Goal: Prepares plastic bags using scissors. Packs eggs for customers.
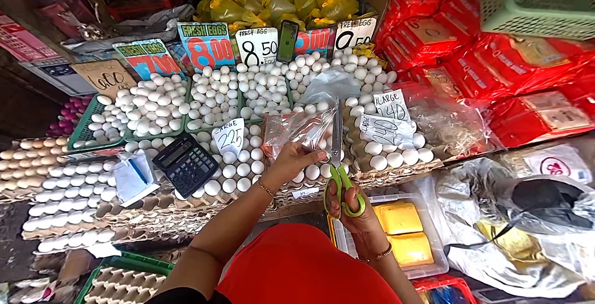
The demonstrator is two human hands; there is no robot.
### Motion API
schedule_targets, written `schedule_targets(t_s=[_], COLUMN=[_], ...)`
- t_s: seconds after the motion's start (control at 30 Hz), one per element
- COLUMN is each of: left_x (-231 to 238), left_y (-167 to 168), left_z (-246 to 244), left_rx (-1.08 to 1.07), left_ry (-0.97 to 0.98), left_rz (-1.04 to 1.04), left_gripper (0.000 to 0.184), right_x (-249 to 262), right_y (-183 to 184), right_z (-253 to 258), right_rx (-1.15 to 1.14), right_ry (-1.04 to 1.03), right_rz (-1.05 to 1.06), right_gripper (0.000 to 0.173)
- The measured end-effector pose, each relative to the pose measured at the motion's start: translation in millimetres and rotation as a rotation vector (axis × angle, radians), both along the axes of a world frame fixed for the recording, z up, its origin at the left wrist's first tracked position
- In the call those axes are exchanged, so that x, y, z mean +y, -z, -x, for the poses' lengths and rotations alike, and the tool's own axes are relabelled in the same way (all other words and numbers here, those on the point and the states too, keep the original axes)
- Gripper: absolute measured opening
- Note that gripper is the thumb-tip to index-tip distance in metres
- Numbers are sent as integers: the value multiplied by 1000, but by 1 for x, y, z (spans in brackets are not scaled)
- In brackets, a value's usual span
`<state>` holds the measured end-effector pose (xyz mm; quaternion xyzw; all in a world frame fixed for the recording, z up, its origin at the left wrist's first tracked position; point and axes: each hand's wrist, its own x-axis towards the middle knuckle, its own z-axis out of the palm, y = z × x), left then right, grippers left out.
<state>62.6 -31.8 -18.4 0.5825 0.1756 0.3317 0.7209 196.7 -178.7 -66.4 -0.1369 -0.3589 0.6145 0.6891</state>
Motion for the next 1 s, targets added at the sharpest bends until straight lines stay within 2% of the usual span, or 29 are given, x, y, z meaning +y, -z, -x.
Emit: schedule_targets(t_s=[0.1,0.3,0.4,0.47,0.57,0.63,0.73,0.77,0.8,0.83,0.9,0.93,1.0], left_x=[-1,-6,-8,-8,-9,-10,-10,-11,-10,-7,0,3,11], left_y=[0,2,5,8,10,10,11,10,10,10,6,5,2], left_z=[-2,-14,-22,-27,-34,-40,-46,-48,-50,-49,-50,-50,-50], left_rx=[6,19,17,1,-22,-31,-45,-44,-42,-39,-42,-52,-74], left_ry=[27,55,100,131,178,199,220,214,236,292,392,432,507], left_rz=[-11,-12,-12,-15,-9,-4,-6,7,9,-3,8,20,53], left_gripper=[65,35,26,30,57,66,50,36,39,59,80,78,50], right_x=[-4,-15,-19,-23,-27,-30,-37,-41,-45,-49,-63,-72,-93], right_y=[1,2,3,2,0,0,1,2,2,3,8,11,17], right_z=[0,-6,-11,-12,-14,-18,-26,-30,-35,-41,-55,-63,-82], right_rx=[10,73,51,34,26,28,35,34,30,25,4,-14,-67], right_ry=[23,45,71,104,146,155,163,170,176,182,174,160,131], right_rz=[9,24,17,26,35,31,36,39,46,54,62,63,53], right_gripper=[35,37,37,36,32,31,38,42,46,49,50,50,50])
